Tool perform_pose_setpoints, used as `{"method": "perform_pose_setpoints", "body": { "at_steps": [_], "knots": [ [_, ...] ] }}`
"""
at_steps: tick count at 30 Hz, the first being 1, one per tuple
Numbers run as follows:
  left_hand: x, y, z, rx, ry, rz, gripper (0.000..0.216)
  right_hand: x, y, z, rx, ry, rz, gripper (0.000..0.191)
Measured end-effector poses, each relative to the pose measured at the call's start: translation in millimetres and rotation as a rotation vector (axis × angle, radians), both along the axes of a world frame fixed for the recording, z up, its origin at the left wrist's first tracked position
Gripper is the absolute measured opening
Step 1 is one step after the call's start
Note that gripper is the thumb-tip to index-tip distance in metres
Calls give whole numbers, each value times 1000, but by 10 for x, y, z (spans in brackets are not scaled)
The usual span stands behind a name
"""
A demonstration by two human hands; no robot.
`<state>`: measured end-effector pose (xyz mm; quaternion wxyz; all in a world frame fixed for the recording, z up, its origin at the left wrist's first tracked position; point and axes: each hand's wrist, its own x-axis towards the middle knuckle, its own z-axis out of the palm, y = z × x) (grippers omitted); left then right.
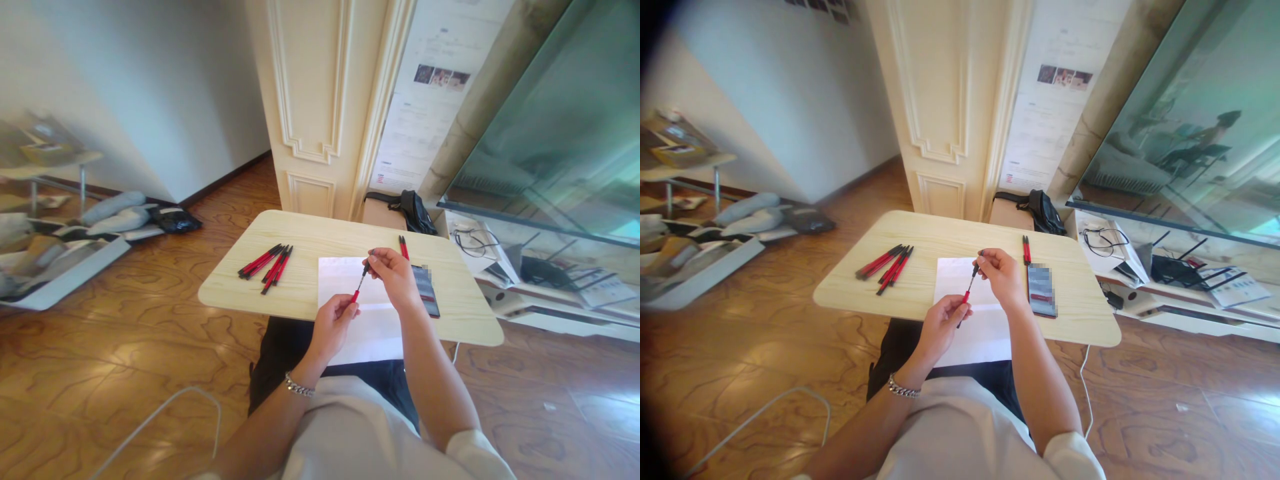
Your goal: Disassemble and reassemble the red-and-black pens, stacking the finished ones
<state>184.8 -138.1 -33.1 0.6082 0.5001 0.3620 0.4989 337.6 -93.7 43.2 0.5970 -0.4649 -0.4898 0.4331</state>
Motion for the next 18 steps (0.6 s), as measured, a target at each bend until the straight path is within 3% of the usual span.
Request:
{"method": "perform_pose_setpoints", "body": {
  "at_steps": [12, 18],
  "knots": [
    [-4, -19, 78, -82, -33, -21, 38, -64, -200, -159, -90, -50, 96, 30],
    [-32, -45, 105, -236, -163, -206, 36, -16, -248, -204, -81, 5, 163, 24]
  ]
}}
